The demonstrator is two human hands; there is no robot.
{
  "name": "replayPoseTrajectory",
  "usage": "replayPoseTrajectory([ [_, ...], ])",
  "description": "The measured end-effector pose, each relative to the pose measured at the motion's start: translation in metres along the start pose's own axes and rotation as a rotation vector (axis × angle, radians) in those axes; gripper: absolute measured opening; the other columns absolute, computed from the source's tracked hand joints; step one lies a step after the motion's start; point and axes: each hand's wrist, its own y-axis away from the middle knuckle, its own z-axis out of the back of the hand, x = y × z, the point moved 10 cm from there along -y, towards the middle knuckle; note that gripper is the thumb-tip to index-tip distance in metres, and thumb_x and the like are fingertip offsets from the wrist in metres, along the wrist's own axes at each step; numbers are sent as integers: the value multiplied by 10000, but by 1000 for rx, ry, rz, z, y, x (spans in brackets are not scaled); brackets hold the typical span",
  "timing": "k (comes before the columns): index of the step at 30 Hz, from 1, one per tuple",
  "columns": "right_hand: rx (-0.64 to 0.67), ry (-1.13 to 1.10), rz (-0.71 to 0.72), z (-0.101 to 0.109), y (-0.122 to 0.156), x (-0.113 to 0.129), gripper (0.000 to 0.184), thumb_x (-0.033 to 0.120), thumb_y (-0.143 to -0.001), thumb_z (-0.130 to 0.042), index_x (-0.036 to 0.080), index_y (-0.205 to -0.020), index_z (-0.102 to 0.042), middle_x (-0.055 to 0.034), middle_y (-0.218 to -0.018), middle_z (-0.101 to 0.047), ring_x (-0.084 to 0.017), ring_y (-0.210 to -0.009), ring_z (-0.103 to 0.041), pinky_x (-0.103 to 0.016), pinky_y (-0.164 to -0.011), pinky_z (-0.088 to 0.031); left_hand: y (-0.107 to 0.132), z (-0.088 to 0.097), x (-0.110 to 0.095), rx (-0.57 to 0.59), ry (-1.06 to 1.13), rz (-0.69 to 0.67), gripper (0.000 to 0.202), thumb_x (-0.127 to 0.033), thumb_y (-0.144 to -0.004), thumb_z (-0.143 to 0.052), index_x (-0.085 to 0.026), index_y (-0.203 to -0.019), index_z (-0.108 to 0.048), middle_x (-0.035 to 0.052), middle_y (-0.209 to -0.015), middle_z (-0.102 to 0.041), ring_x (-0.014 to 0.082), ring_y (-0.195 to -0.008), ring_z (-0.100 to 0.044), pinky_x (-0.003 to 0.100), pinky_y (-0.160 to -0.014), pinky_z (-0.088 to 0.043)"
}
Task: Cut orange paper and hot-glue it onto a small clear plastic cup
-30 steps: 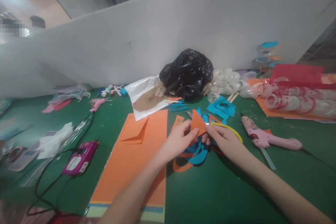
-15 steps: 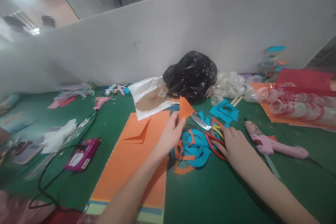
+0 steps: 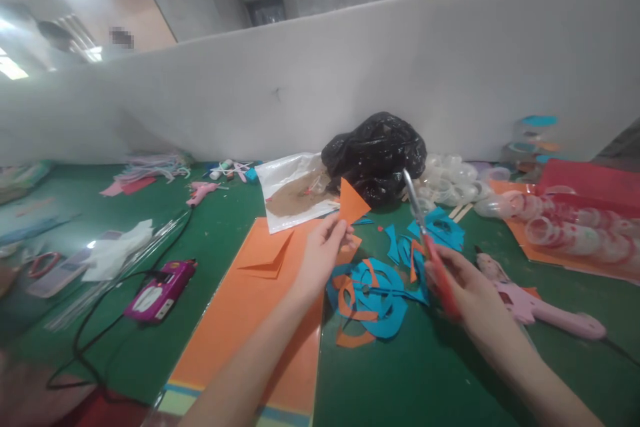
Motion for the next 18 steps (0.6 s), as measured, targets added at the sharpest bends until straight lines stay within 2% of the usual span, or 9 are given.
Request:
replayPoseTrajectory([
  [1, 84, -137, -80, -9, 2, -2, 570, 728, -747, -735, 251, -1013, -570, 58, -616, -476, -131, -468, -425, -259, -428, -345, -1, 1, 3, -10, 27, 10, 235, -407, -944, -617, -191, -851, -622, 23, -864, -642, 124, -756, -623, 301, -819, -522],
  [3, 251, -340, -194, -30, 10, 0, 560, 789, -747, -685, 252, -833, -550, 85, -510, -366, -95, -401, -292, -247, -392, -274, -3, 1, 9, -23, 73, 25, 197, -385, -925, -649, -189, -905, -659, 42, -928, -680, 135, -818, -650, 306, -863, -538],
  [5, 357, -454, -238, -46, 18, 3, 560, 792, -806, -619, 243, -744, -530, 72, -492, -368, -84, -389, -271, -246, -390, -271, -3, -1, 14, -22, 118, 42, 199, -381, -905, -680, -183, -922, -679, 48, -936, -698, 136, -828, -661, 306, -879, -547],
  [7, 336, -524, -221, -51, 20, 5, 543, 767, -789, -666, 240, -760, -540, 47, -562, -460, -85, -409, -334, -241, -397, -298, -3, -2, 17, -31, 176, 57, 218, -390, -881, -714, -178, -923, -685, 46, -904, -710, 134, -803, -664, 309, -876, -553],
  [11, 212, -534, -160, -45, 18, 3, 583, 675, -609, -875, 242, -837, -560, 29, -706, -554, -112, -511, -483, -252, -456, -412, 1, -2, 22, -86, 265, 98, 288, -399, -811, -795, -180, -953, -673, 50, -851, -738, 147, -783, -680, 329, -882, -554],
  [14, 202, -392, -159, -38, 17, 0, 477, 555, -703, -881, 219, -864, -583, 19, -711, -560, -129, -573, -537, -260, -523, -452, 3, -3, 20, -103, 279, 100, 305, -411, -780, -822, -185, -911, -665, 54, -854, -737, 162, -811, -689, 336, -883, -543],
  [16, 168, -332, -139, -30, 15, 1, 444, 573, -776, -820, 219, -825, -557, 48, -642, -485, -105, -526, -464, -241, -496, -399, 4, -3, 18, -110, 284, 82, 297, -414, -767, -827, -192, -886, -670, 49, -887, -722, 172, -863, -682, 325, -864, -536],
  [18, 118, -258, -125, -22, 14, 1, 481, 635, -770, -789, 235, -804, -525, 65, -617, -438, -98, -504, -407, -229, -470, -354, 4, -1, 17, -125, 277, 69, 284, -410, -763, -827, -198, -879, -678, 39, -919, -701, 169, -889, -661, 308, -831, -526],
])
